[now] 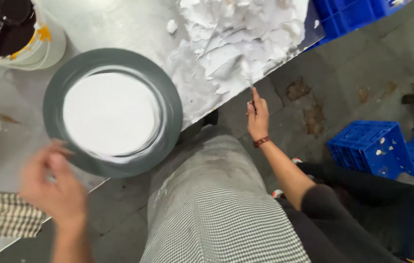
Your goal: The person spreads white cream on a plate with a spatula, places a chocolate cake layer on it, spreads more cream over and around the layer, and stacks additional chocolate layers. They then lift finished cakes onto a board and place them into a blue crate, repeating the process with another cake.
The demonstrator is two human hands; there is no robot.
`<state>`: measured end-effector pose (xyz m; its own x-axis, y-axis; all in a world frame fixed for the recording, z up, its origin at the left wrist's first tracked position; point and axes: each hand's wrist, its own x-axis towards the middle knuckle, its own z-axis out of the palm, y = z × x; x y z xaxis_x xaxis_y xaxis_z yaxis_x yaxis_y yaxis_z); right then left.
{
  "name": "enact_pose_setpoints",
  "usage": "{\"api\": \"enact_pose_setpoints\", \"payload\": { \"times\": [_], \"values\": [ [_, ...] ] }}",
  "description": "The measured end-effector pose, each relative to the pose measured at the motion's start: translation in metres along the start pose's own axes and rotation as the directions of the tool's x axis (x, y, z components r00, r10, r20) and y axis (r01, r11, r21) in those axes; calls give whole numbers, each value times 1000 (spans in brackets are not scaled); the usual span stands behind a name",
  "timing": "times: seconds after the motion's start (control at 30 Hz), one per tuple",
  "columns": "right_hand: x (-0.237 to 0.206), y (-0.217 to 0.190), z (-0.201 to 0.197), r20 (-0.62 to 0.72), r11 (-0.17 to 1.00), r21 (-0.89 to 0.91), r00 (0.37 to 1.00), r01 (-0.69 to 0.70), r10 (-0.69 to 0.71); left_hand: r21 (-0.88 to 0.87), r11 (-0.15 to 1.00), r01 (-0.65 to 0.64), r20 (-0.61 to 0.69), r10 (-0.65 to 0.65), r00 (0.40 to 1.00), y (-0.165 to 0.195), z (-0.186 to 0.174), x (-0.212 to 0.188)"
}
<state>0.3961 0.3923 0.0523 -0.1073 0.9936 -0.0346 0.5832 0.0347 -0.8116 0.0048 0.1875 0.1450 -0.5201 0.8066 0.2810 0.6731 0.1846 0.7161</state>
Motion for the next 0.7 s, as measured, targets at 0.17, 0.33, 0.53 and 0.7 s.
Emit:
{"api": "enact_pose_setpoints", "payload": {
  "times": [0.17, 0.33, 0.53, 0.7],
  "values": [
    [17, 42, 15, -106, 963, -220, 977, 156, -183, 69, 996, 49, 8, -50, 999, -112, 8, 32],
    [-62, 83, -15, 46, 924, -375, 994, -79, 103, -494, 612, 618, 177, -624, 761, -90, 2, 19],
    [-110, 86, -53, -49, 943, -333, 999, -14, -2, -190, 379, 906, 914, -269, 305, 54, 123, -86],
    [-38, 5, -42, 259, 895, 442, 963, -53, -71, -363, 607, 707, 868, -55, 493, 86, 206, -73]
  ]
}}
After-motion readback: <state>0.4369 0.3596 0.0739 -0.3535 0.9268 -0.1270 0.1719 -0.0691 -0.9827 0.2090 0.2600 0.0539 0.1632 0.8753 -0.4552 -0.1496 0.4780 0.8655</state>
